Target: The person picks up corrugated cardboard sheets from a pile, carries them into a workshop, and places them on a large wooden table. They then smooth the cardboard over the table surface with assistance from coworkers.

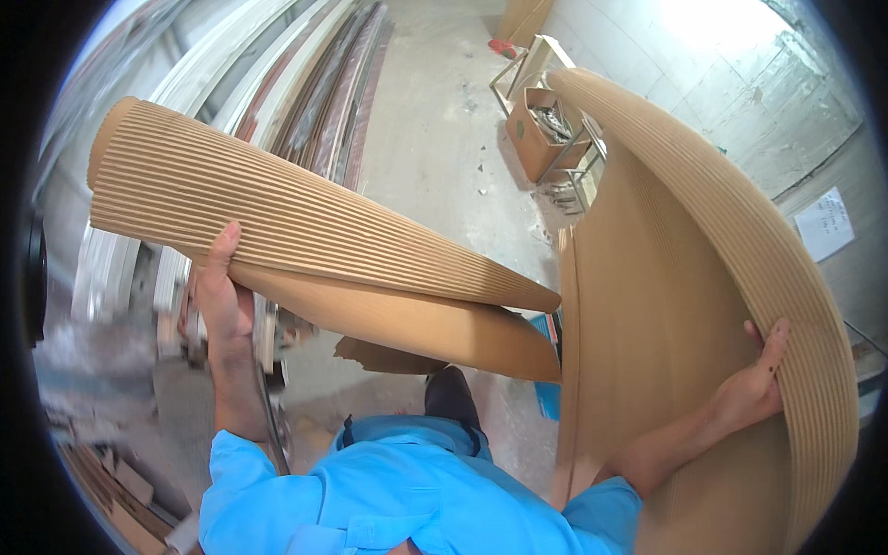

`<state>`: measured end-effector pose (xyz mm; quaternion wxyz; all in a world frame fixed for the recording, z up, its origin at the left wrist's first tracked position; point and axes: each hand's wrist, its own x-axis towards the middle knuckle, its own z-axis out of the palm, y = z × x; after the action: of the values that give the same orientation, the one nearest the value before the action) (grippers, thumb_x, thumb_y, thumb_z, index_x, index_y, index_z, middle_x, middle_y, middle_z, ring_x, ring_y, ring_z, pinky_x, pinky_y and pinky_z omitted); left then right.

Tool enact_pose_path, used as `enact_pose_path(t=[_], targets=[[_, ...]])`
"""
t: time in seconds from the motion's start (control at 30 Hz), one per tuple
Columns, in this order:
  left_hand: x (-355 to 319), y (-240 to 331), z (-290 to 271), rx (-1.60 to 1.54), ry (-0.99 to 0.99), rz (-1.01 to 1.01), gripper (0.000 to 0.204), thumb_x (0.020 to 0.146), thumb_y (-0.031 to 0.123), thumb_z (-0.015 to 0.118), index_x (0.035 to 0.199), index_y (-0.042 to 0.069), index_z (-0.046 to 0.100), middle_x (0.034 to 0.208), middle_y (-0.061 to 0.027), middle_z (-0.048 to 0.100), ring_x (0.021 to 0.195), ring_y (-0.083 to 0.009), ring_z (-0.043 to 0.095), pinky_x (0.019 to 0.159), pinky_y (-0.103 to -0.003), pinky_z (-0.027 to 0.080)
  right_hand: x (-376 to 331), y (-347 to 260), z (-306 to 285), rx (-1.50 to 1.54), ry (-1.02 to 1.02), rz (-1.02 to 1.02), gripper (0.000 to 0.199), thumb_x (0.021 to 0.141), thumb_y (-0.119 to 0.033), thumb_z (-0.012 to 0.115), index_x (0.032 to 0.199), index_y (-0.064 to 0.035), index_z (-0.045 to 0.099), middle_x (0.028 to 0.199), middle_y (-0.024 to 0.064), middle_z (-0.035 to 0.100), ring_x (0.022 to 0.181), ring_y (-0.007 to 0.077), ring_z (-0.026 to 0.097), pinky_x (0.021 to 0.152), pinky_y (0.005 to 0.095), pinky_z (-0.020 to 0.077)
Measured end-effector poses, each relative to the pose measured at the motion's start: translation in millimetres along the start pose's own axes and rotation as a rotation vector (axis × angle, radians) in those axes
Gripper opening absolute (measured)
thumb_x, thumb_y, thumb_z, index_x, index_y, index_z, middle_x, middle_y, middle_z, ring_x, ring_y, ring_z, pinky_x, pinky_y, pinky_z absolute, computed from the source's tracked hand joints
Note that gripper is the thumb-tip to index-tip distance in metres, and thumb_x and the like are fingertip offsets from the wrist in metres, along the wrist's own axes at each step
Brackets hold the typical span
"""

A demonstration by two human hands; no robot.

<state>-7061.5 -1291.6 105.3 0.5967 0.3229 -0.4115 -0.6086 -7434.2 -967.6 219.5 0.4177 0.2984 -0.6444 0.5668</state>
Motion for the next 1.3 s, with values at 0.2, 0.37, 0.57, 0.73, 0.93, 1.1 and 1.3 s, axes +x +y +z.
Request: enact_pose_path(t=[0.2,0.37,0.57,0.73,0.93,1.1,1.3], targets=[[218.1,-87.7,106.6,0.032,-0.042,0.026,0.053,0.092,0.016,0.069,0.136,-0.004,0.048,0.123,-0.0119,0.059,0.115,-0.0209,0.057,0.104,-0.036,0.043,50.5,114.1,250.0,0.160,0.023,-0.013,0.024,0.096,-0.004,0.062,0.112,0.0147,0.061,0.107,0.0229,0.066,0.084,0.0219,0.068,0.062,0.0275,0.0604],[378.1,-149.1,153.1,0.127,0.061,0.060,0.051,0.092,0.012,0.067,0.137,-0.003,0.048,0.124,-0.0118,0.060,0.117,-0.0196,0.057,0.103,-0.036,0.045,109.1,183.4,490.8,0.127,0.021,-0.082,0.027,0.097,-0.005,0.063,0.113,0.0160,0.061,0.107,0.0233,0.067,0.082,0.0217,0.068,0.063,0.0275,0.0609],[591.7,-224.5,201.2,0.093,0.169,0.076,0.056,0.088,0.008,0.067,0.139,-0.003,0.045,0.124,-0.0127,0.060,0.116,-0.0211,0.058,0.106,-0.037,0.044,143.6,259.6,768.8,0.003,0.009,-0.023,0.030,0.098,-0.009,0.063,0.112,0.0171,0.062,0.109,0.0234,0.067,0.085,0.0227,0.069,0.069,0.0286,0.0607],[808.6,-285.1,289.9,0.074,0.025,0.003,0.058,0.087,0.005,0.067,0.139,-0.002,0.043,0.126,-0.0112,0.058,0.118,-0.0191,0.056,0.105,-0.034,0.041,193.6,311.3,955.9,0.119,0.016,0.000,0.034,0.099,-0.014,0.064,0.111,0.0179,0.063,0.108,0.0239,0.067,0.087,0.0235,0.068,0.069,0.0307,0.0591],[1081.0,-346.1,381.1,0.049,-0.046,0.112,0.058,0.088,0.008,0.067,0.139,-0.003,0.043,0.127,-0.0108,0.058,0.119,-0.0202,0.055,0.106,-0.034,0.040,195.8,366.4,1160.2,0.036,0.109,0.108,0.035,0.099,-0.015,0.064,0.114,0.0168,0.063,0.107,0.0224,0.067,0.084,0.0230,0.066,0.067,0.0303,0.0576],[1286.4,-411.7,439.2,0.024,0.044,0.119,0.059,0.087,0.009,0.068,0.140,-0.003,0.043,0.126,-0.0122,0.058,0.117,-0.0207,0.056,0.104,-0.035,0.042,193.1,429.1,1384.6,0.037,0.047,0.072,0.031,0.099,-0.013,0.062,0.113,0.0150,0.063,0.105,0.0211,0.067,0.082,0.0229,0.065,0.066,0.0300,0.0564],[1478.5,-449.1,496.5,0.056,0.163,0.082,0.063,0.084,0.011,0.070,0.139,-0.004,0.042,0.125,-0.0155,0.058,0.113,-0.0233,0.059,0.100,-0.035,0.046,241.3,506.7,1674.8,0.177,-0.067,0.109,0.028,0.101,-0.012,0.059,0.111,0.0135,0.064,0.103,0.0187,0.067,0.079,0.0207,0.065,0.062,0.0287,0.0552]])
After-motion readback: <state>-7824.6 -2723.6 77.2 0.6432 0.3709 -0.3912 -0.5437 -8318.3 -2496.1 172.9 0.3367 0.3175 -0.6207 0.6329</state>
